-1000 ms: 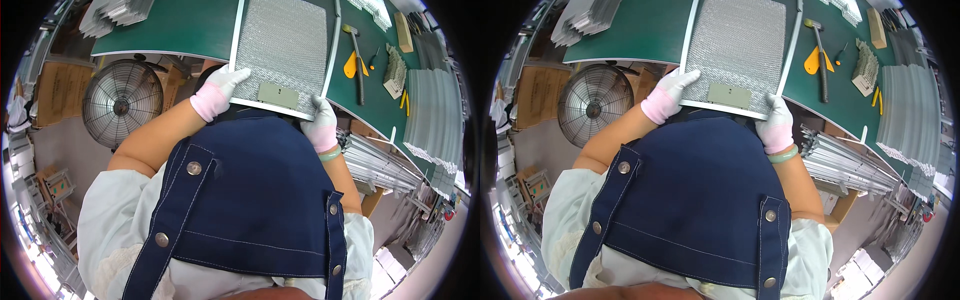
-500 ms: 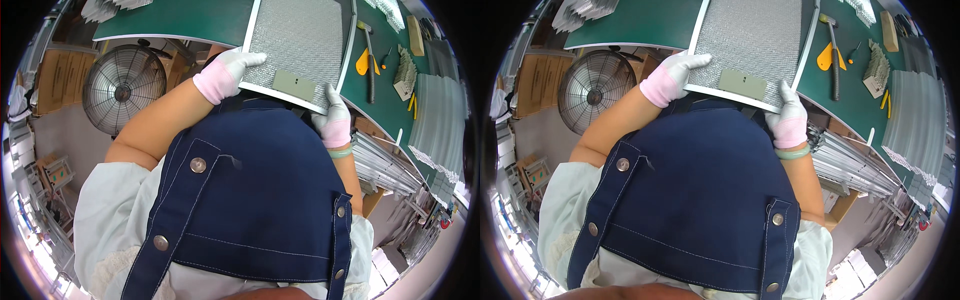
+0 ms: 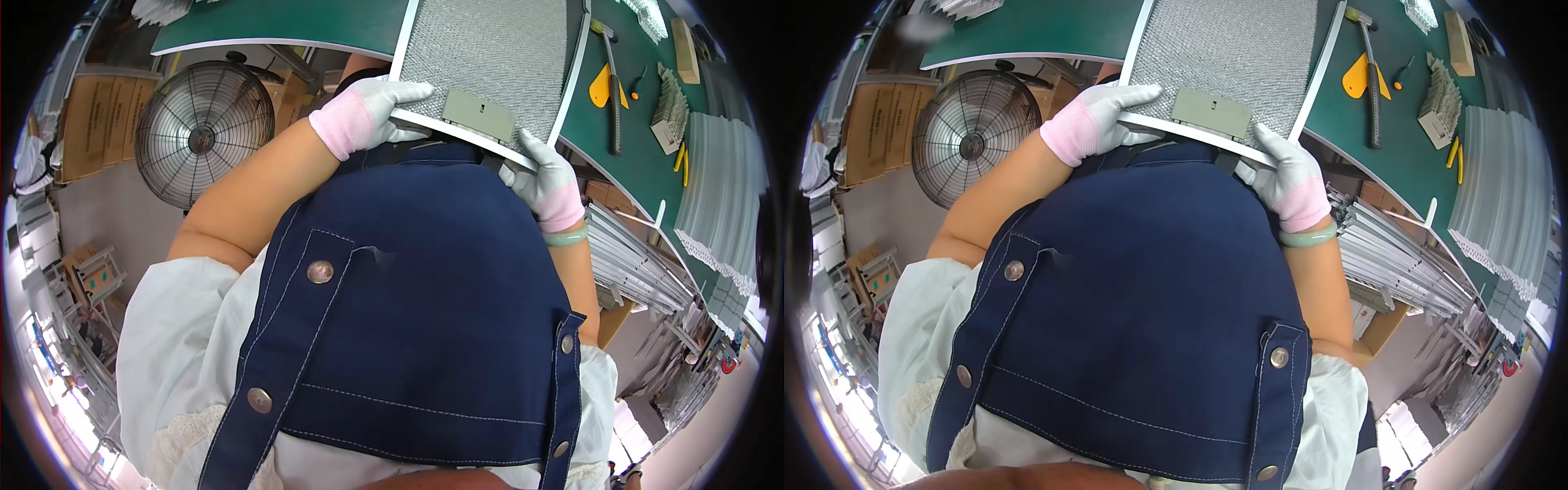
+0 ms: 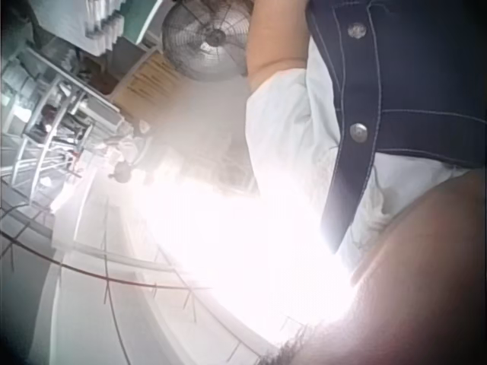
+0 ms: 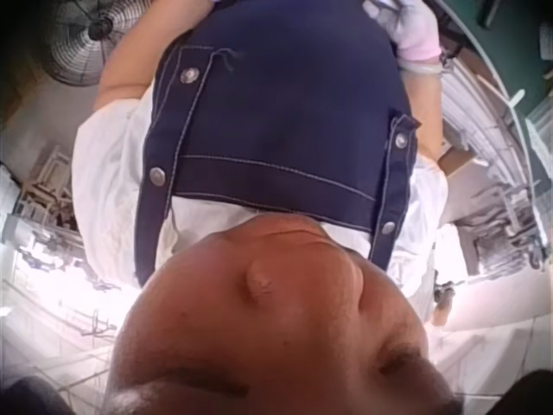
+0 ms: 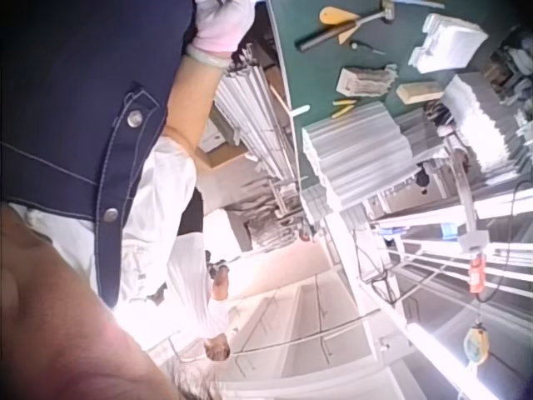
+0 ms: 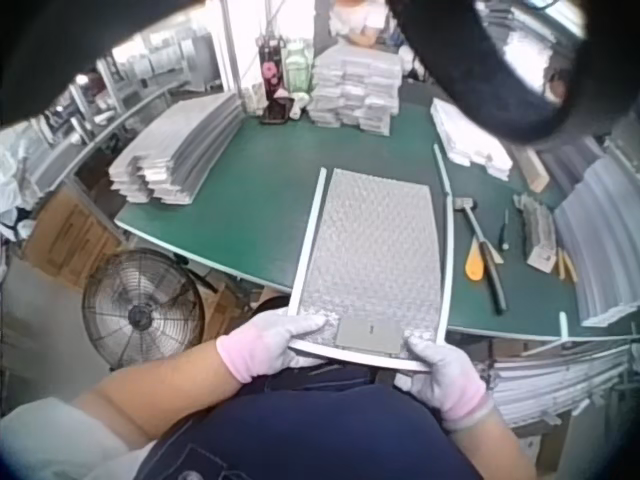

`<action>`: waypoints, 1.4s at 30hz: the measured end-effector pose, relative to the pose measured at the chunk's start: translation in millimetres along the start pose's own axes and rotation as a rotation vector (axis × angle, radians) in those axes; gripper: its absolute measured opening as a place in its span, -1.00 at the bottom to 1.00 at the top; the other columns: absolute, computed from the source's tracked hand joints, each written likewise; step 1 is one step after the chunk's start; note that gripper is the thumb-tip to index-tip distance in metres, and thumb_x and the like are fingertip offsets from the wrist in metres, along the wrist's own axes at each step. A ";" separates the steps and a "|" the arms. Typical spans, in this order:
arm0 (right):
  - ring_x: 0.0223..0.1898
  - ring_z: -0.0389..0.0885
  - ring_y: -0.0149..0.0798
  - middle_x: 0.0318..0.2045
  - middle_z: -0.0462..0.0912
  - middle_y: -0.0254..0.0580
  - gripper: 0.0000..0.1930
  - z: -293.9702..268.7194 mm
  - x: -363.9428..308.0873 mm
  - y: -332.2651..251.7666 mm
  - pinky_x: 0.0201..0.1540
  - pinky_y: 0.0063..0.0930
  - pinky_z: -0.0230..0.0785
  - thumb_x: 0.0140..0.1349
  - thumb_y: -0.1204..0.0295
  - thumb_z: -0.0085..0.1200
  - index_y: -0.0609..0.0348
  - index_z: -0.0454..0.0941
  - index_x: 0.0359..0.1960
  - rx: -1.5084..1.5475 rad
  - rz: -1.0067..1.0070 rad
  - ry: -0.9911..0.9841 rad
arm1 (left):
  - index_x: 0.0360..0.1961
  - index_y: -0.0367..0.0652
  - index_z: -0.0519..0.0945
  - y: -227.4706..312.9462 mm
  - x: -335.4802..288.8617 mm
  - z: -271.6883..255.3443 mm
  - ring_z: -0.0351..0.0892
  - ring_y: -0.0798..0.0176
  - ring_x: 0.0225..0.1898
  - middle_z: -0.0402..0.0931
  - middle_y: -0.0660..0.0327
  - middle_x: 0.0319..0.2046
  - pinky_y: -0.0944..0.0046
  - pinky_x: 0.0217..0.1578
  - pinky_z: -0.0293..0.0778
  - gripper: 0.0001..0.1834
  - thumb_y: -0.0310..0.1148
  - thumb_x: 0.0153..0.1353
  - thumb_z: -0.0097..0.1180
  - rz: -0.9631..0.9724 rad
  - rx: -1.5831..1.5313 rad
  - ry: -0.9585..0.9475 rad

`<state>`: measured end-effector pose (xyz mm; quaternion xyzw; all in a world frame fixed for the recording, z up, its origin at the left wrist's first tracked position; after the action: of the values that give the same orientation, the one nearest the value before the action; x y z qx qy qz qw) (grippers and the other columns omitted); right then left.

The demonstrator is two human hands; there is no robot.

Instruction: The person assembles air filters by placing a mesh sheet onto a workbench, inserting a plastic connector, and fitting two white plastic strips along the edges. They then use a handheld stapler to secure the strips to the mesh, completing the assembly of one unit before repeating the process with a new set of materials.

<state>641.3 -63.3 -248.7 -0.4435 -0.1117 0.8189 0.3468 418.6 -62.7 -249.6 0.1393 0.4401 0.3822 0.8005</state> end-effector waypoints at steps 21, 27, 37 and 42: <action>-0.14 0.64 -0.34 -0.17 0.67 -0.24 -0.75 -11.8 7.7 3.2 -0.14 -0.43 0.53 0.34 0.36 0.10 0.20 0.59 -0.04 -0.283 0.023 0.090 | 0.01 -0.23 0.51 31.6 -4.6 -1.4 0.59 0.10 0.03 0.54 0.12 -0.04 -0.03 0.09 0.55 -0.69 -0.37 0.29 0.18 0.305 0.426 0.041; -0.24 0.62 -0.40 -0.23 0.67 -0.26 -0.77 -8.2 10.7 6.2 -0.22 -0.54 0.51 0.32 0.36 0.13 0.23 0.64 -0.09 -0.277 0.065 0.049 | -0.02 -0.29 0.50 17.5 3.3 -1.0 0.60 0.08 0.00 0.54 0.10 -0.06 -0.06 0.09 0.56 -0.70 -0.38 0.29 0.17 0.062 -0.012 0.122; -0.12 0.64 -0.39 -0.12 0.65 -0.19 -0.71 2.3 -15.7 -8.0 -0.12 -0.50 0.56 0.37 0.34 0.04 0.29 0.53 0.00 -0.407 -0.128 0.124 | 0.05 -0.36 0.50 22.2 -10.6 -1.5 0.60 0.26 -0.03 0.59 0.13 -0.06 0.23 0.00 0.56 -0.60 -0.26 0.33 0.15 0.047 0.352 -0.005; -0.17 0.59 -0.36 -0.18 0.58 -0.21 -0.72 -4.9 -14.2 -31.1 -0.05 -0.44 0.48 0.45 0.29 -0.07 0.28 0.44 -0.02 -0.552 -0.495 0.163 | -0.11 -0.43 0.50 51.7 -15.6 -10.8 0.59 0.19 -0.19 0.61 0.02 -0.26 0.18 -0.10 0.49 -0.60 -0.20 0.35 0.09 0.437 0.899 0.330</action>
<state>665.0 -50.6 -227.0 -0.5437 -0.4038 0.6115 0.4092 379.5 -40.8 -217.5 0.4954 0.6416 0.3305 0.4834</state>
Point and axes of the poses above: each hand's wrist, its own x-axis towards the middle knuckle, its own z-axis out of the palm, y = z × x, the point moved 8 cm from there along x, towards the middle knuckle
